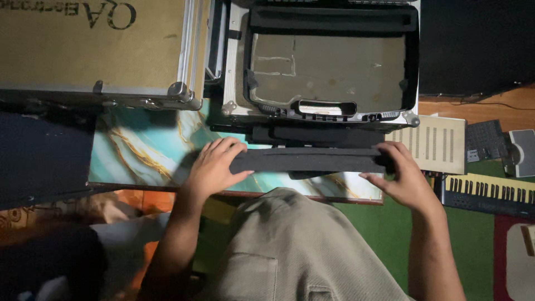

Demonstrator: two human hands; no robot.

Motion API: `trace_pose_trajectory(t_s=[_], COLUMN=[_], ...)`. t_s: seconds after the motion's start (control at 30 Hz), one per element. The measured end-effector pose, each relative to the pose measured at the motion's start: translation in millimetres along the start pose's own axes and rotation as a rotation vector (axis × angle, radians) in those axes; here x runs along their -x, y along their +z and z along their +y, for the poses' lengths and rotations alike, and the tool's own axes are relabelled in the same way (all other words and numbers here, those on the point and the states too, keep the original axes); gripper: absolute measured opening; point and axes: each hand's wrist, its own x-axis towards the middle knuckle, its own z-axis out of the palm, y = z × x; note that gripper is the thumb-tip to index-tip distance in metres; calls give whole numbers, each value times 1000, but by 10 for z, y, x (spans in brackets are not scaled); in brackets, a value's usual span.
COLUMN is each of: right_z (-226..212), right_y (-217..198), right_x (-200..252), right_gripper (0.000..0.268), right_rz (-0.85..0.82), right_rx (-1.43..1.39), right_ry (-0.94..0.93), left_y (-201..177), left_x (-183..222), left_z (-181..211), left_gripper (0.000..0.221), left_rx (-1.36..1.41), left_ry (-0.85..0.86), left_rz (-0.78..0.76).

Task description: The person moves a black plastic case, opens it, closes it, and then places foam inserts into the case.

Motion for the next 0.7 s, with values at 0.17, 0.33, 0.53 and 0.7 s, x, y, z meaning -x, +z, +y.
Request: trace_pose_trajectory(t_s=[0.17, 0.33, 0.53, 0.7], right_z=[-43, -39, -72, -91], right_y=[-78, -143, -173, -186], right_x=[12, 31, 11, 16], right_gripper=[59, 61, 67, 63], right_rz=[112, 118, 60, 87], right_rx=[223, 288, 315, 323], right_ry=[-210, -181, -44, -90], left_y=[-9, -35, -61, -77], left_x=[-49, -70, -111, -127], left_z=[-46, -35, -13, 5], left_gripper=[51, 52, 54, 52], left_rx=[-40, 6, 27, 43], left_ry=[88, 84, 83, 98], left_rz=[93, 112, 109, 128])
